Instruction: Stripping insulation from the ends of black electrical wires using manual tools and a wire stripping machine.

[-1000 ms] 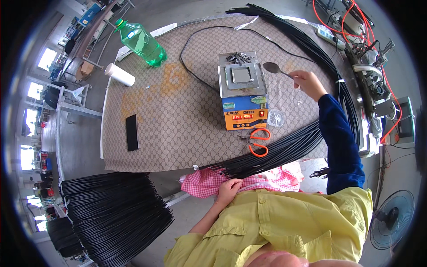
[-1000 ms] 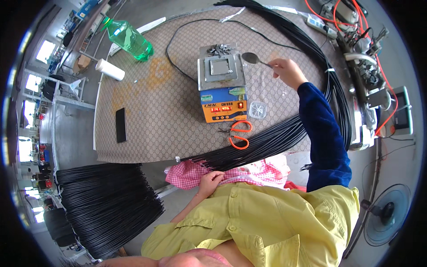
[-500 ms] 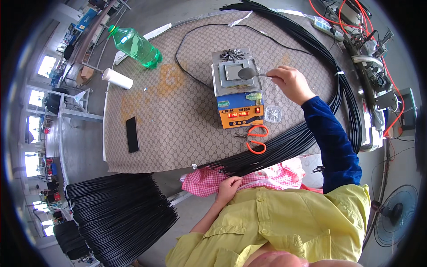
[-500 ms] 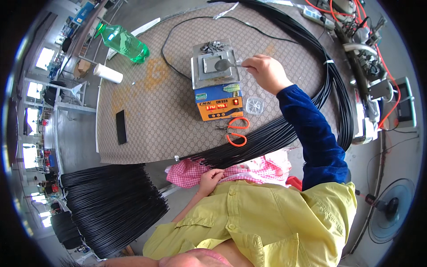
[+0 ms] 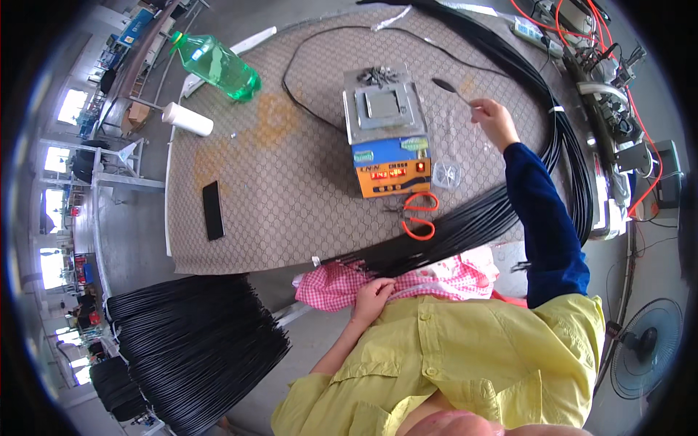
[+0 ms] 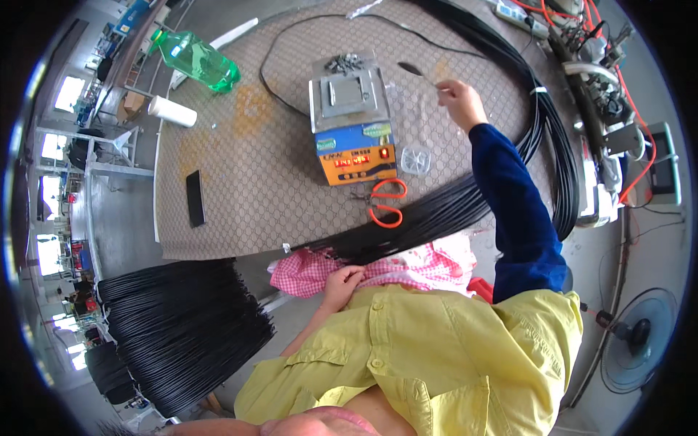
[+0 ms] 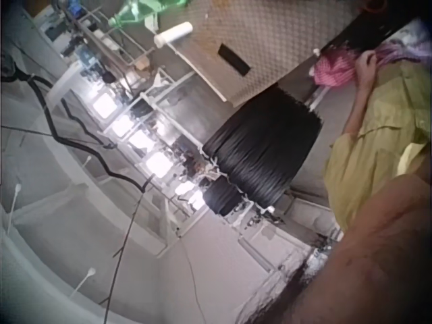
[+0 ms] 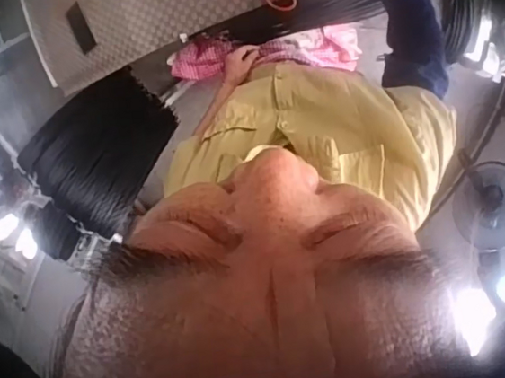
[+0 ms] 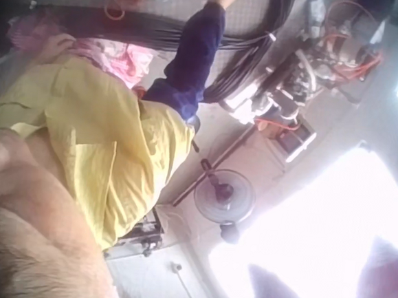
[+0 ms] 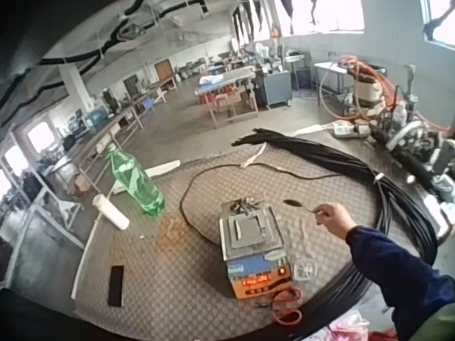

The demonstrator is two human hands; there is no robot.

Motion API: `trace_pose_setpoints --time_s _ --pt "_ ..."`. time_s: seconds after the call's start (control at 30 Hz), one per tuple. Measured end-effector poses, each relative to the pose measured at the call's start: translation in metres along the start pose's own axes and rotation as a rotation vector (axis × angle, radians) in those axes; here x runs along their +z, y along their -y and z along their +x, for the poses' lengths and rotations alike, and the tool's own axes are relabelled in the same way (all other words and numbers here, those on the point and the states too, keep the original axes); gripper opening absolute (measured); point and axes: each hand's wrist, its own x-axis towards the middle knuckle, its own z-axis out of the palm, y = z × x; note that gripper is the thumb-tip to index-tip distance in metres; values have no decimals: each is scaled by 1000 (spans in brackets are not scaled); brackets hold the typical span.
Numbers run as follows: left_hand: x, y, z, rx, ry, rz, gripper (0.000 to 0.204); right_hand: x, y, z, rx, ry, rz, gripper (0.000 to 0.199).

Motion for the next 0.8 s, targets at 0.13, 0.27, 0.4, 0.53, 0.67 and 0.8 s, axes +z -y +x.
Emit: trace_pose_setpoints --time_s 0.13,0.27,0.4,0.53,0.67,0.8 --pt "-1 -8 -2 -35 28 30 17 3 -45 3 222 93 -76 21" --pt "2 -7 -6 -43 29 12 18 8 -59 -7 -53 -175 -504 20" --pt "2 -17 -10 0 10 61 17 -11 -56 -36 -275 -326 -343 21" --pt "5 -38 -15 276 -158 275 12 -30 -26 -134 48 38 274 15" --pt "3 -50 -7 457 -244 519 22 -26 -11 -235 146 536 199 17" --pt "6 -33 1 417 -188 698 25 27 -31 -297 -163 411 -49 16"
